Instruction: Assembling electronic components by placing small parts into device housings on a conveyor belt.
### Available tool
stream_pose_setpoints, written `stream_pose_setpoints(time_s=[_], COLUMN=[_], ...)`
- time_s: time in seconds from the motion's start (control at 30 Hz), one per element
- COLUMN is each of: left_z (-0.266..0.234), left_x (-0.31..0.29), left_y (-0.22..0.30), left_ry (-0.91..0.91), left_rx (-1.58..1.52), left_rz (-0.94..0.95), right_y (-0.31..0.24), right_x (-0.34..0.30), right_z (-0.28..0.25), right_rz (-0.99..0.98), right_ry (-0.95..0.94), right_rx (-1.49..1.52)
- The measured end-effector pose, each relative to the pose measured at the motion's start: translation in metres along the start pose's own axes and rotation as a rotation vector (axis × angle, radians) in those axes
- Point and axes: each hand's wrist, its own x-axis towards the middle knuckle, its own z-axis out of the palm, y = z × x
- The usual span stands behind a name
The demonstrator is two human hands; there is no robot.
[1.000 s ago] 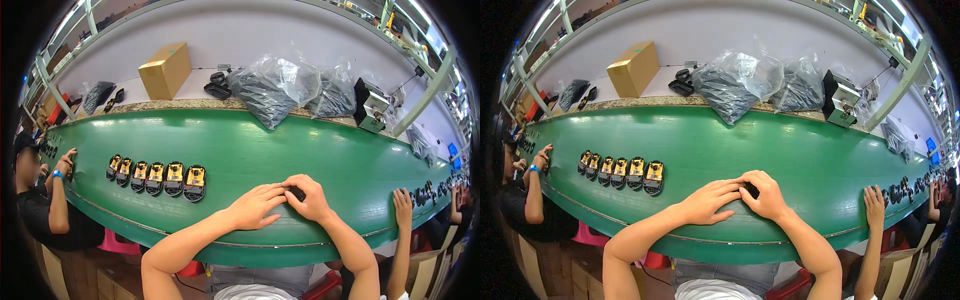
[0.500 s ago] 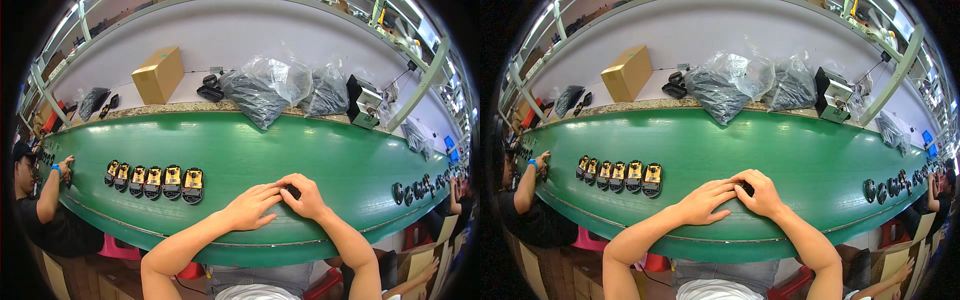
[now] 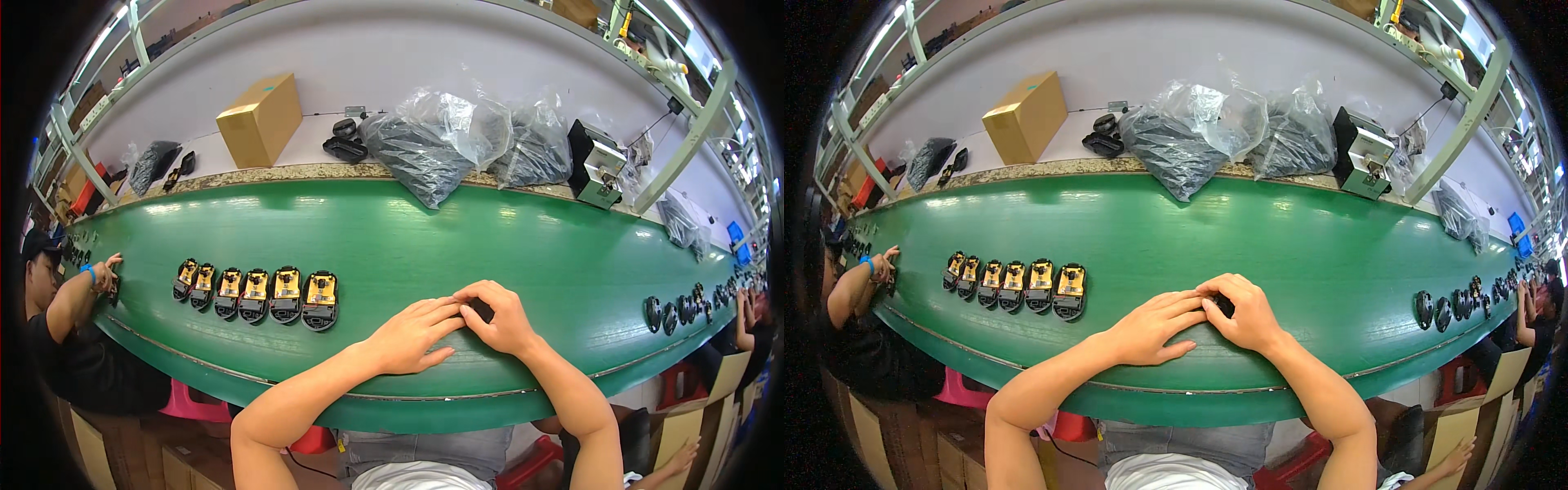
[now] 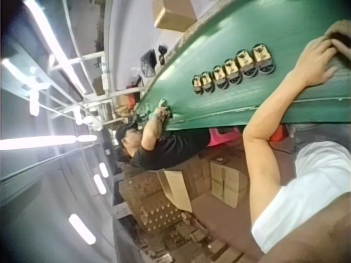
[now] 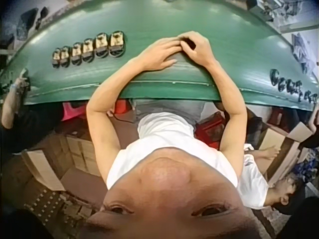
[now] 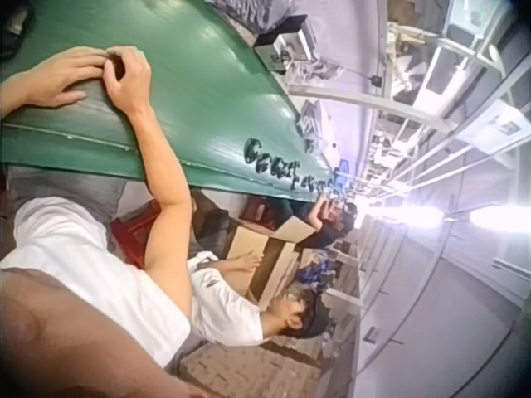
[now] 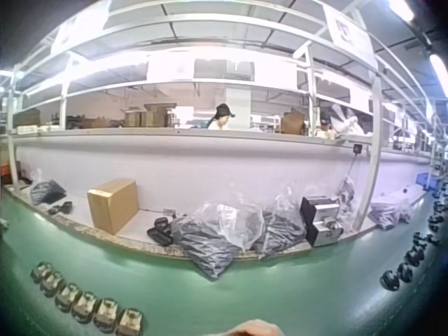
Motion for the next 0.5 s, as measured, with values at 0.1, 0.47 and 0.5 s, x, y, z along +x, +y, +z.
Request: stream_pose_setpoints(time_s=[0.1, 0.47, 0.5], left_z=[-0.0004, -0.0023, -0.0023], left_x=[0.0003, 0.0000, -0.0003], left_y=[0.0000, 0.0010, 0.0008], left_ry=[-0.009, -0.015, -0.013], left_rx=[0.001, -0.003, 0.000], left_rz=[0.000, 0.005, 0.009], right_y=[-0.0002, -0.0035, -0.0037], right_x=[0.0004, 0.0013, 0.0015], right_z=[-0.0003, -0.0018, -0.0017], right_rz=[0.006, -0.001, 0.002], right_ry=[-0.007, -0.003, -0.005], right_rx=[0.000, 0.001, 0.003])
